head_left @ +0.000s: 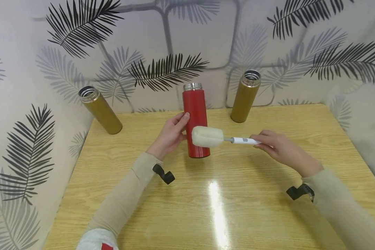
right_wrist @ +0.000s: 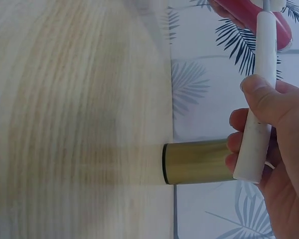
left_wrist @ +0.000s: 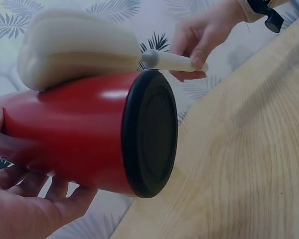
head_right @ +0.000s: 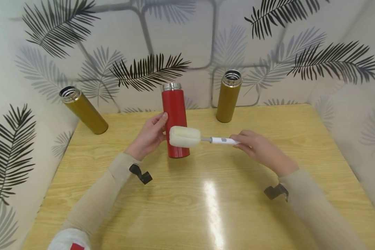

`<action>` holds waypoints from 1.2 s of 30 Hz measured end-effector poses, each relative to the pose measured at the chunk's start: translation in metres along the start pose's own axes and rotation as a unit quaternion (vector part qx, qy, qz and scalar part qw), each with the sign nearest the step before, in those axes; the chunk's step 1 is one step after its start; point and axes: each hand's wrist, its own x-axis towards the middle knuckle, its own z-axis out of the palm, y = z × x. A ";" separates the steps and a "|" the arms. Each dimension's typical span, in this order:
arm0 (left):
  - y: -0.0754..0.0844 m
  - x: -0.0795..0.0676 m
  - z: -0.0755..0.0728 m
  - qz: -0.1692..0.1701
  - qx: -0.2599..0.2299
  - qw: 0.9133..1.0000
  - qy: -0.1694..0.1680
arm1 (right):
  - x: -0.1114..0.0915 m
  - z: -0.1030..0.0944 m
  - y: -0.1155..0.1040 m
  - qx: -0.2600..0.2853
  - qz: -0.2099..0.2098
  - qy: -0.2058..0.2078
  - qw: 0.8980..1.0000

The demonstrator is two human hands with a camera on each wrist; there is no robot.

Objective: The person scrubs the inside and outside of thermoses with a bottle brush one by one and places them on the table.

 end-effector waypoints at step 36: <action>-0.003 -0.006 0.014 -0.005 -0.004 0.999 -0.045 | 0.014 -0.021 0.008 -0.024 0.026 0.079 0.996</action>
